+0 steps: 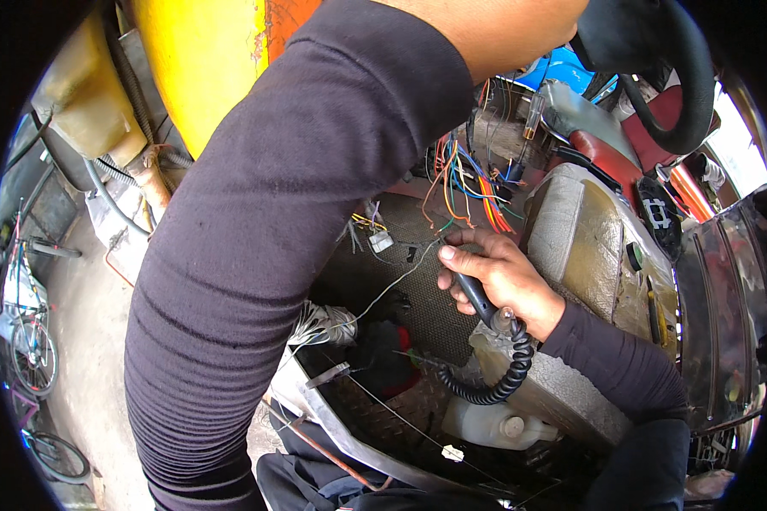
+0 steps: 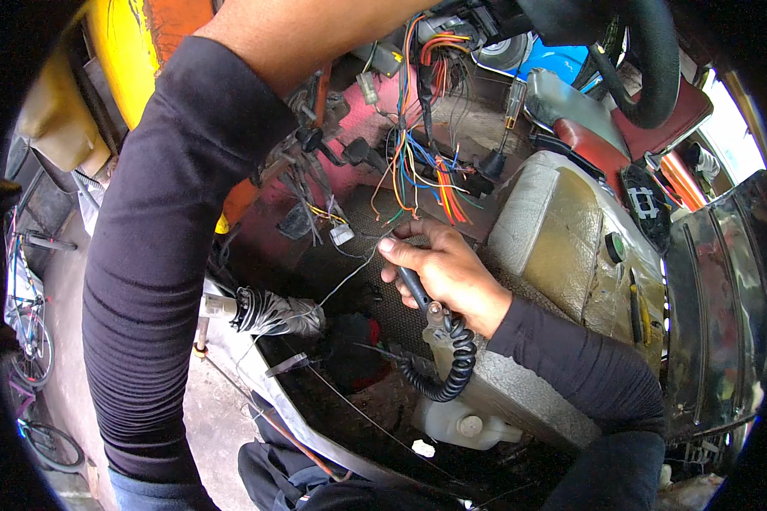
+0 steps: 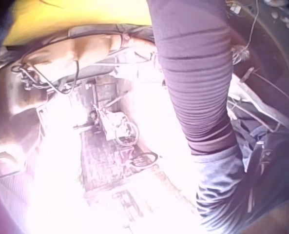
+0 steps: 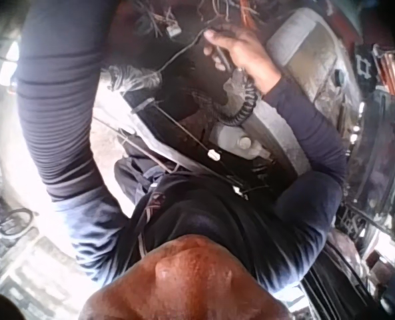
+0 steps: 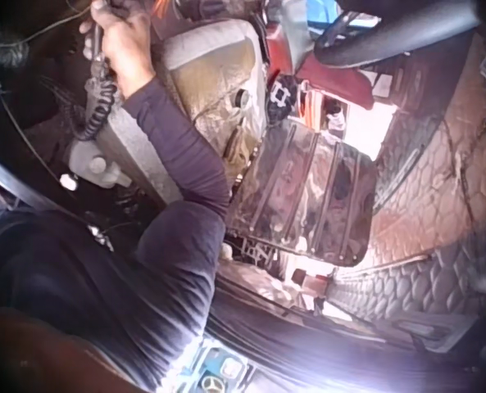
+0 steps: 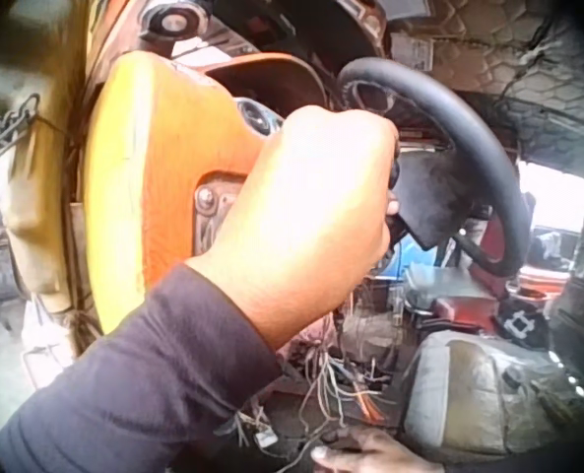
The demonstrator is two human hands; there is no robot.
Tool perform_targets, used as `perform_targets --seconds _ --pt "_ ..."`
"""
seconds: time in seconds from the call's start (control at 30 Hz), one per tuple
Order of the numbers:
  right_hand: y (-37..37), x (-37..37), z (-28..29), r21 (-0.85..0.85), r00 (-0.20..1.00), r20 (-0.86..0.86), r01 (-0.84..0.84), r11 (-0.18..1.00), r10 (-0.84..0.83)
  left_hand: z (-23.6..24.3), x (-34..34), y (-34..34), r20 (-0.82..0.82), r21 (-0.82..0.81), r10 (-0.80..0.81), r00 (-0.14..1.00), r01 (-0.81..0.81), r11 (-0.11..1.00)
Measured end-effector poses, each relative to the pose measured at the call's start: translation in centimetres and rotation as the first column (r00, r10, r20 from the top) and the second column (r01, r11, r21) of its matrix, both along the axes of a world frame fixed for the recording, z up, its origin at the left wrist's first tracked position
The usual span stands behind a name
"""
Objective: The person works inside a three-wheeled vehicle, manipulating a bundle of multicolored wires near the dashboard. They repeatedly test connections using a probe, then twist and join individual wires by hand.
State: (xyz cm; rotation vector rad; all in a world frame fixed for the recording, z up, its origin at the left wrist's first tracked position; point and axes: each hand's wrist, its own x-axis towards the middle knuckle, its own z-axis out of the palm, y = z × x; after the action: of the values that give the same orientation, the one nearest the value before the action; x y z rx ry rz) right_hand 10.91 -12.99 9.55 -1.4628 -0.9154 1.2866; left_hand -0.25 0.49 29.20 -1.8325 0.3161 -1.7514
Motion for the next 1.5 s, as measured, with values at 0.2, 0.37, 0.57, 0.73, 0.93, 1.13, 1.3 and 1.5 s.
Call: perform_targets --seconds 0.2,0.37,0.57,0.73,0.93,1.13,1.3,1.5 --pt "0.0 0.3 -0.1 0.007 1.000 0.017 -0.004 1.000 0.004 -0.2 0.4 0.3 0.043 0.052 -0.021 0.999 0.019 0.998" --pt "-1.4 -0.2 0.5 0.035 0.997 0.075 -0.013 0.999 0.011 -0.3 0.3 0.3 -0.014 -0.006 -0.065 0.998 0.065 0.998" --pt "0.0 -1.5 0.7 0.099 0.999 -0.019 0.032 0.995 -0.030 0.1 -0.2 0.3 0.009 0.039 -0.016 1.000 0.016 0.999" --pt "-0.3 -0.2 0.2 0.061 0.997 -0.019 0.074 0.995 -0.073 -0.7 1.7 1.1 0.023 0.029 -0.057 0.998 0.056 0.998" --pt "0.2 -0.9 0.2 0.047 0.999 -0.005 0.032 0.998 -0.032 -0.3 -0.1 0.3 -0.056 -0.054 -0.080 0.995 0.077 0.996" --pt "0.1 -0.8 -0.3 0.063 0.999 -0.004 -0.036 0.997 0.036 0.3 -0.7 -0.4 -0.138 -0.154 -0.170 0.976 0.148 0.977" --pt "-0.7 -0.8 -0.1 0.091 0.999 -0.009 -0.030 0.995 0.031 1.1 -0.2 -0.7 -0.172 -0.189 -0.104 0.980 0.071 0.979" --pt "-3.5 -0.2 1.3 0.139 0.997 0.047 0.053 0.989 -0.060 1.7 0.6 -0.3 -0.164 -0.131 -0.137 0.977 0.116 0.985"
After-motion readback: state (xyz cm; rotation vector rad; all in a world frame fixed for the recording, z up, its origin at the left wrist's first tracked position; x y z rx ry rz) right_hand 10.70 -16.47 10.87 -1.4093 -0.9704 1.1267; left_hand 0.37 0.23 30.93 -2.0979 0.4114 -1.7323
